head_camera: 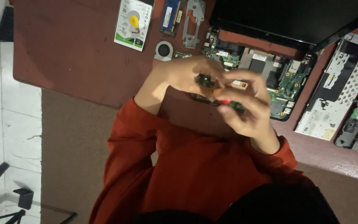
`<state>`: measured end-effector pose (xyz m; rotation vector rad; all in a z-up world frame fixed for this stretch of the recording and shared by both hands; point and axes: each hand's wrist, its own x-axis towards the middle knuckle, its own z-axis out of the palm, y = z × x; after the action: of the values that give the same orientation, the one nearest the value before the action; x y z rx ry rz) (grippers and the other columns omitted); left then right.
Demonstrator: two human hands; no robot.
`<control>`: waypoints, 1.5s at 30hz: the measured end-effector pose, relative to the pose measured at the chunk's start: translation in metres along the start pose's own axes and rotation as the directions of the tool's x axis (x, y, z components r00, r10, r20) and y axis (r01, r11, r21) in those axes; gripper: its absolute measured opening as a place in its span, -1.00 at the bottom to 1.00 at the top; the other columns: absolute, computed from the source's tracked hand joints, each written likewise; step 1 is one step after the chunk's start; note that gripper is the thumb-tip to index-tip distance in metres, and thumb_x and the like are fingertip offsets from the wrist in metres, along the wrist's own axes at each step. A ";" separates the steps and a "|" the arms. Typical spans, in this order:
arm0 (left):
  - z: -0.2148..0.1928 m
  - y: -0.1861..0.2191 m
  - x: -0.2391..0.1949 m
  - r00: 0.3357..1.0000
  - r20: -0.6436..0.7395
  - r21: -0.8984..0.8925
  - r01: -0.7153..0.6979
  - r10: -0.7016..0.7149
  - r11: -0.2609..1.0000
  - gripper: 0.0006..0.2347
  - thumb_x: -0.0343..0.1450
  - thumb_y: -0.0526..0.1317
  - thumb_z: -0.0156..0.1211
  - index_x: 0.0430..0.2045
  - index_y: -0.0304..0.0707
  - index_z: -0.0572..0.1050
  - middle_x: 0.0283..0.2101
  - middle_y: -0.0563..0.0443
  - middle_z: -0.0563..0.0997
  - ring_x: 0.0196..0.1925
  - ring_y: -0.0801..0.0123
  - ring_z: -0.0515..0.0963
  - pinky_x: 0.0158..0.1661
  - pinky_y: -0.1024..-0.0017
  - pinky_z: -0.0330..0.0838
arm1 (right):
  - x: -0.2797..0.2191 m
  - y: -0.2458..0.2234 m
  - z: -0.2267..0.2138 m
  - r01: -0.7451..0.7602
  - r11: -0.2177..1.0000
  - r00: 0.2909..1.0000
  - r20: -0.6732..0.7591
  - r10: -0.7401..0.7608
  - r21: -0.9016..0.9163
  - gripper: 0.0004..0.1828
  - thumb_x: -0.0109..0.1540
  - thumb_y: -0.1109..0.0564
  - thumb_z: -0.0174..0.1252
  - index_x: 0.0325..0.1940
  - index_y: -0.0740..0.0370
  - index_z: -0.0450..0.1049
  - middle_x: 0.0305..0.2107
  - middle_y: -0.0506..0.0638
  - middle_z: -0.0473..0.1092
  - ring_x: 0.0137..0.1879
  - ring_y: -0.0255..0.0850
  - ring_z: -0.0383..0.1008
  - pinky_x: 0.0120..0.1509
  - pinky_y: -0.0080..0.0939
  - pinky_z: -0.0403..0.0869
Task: Using a screwdriver to manipulate and inspect internal components of a disassembled laptop on a workspace.
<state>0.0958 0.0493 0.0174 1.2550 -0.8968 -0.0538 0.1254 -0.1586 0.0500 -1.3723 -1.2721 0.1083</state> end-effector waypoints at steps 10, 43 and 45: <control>0.001 0.012 -0.003 0.997 0.023 -0.012 0.080 -0.080 0.997 -0.80 0.40 -0.44 0.26 -0.13 -0.35 0.48 -0.25 -0.17 0.50 -0.19 0.11 0.52 -0.01 0.13 0.39 | 0.003 -0.005 0.001 0.002 0.997 1.000 0.010 -0.001 -0.077 -0.77 0.26 0.34 0.03 -0.05 0.56 0.44 -0.19 0.41 0.40 -0.08 0.23 0.44 0.11 0.16 0.35; 0.056 0.017 -0.017 0.862 -0.503 0.498 0.353 -0.067 0.792 -0.86 0.39 -0.19 0.32 -0.27 -0.18 0.56 -0.37 0.02 0.61 -0.23 0.08 0.61 -0.15 0.29 0.37 | 0.008 -0.024 -0.005 -0.167 0.955 0.986 -0.017 0.168 -0.244 -0.72 0.29 0.29 -0.19 -0.05 0.32 0.43 -0.01 0.26 0.30 -0.12 0.05 0.35 -0.03 0.03 0.36; 0.059 0.011 -0.018 0.839 -0.537 0.512 0.401 -0.082 0.760 -0.80 0.33 -0.18 0.39 -0.33 -0.26 0.53 -0.40 -0.06 0.59 -0.26 -0.01 0.58 -0.15 0.18 0.29 | 0.015 -0.029 -0.006 -0.154 0.955 0.987 -0.005 0.158 -0.255 -0.74 0.32 0.10 -0.02 -0.02 0.29 0.45 -0.11 0.22 0.16 -0.20 -0.06 0.22 -0.12 -0.05 0.33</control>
<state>0.0430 0.0158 0.0184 1.8868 -0.2806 0.3613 0.1183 -0.1608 0.0820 -1.6961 -1.2198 0.0654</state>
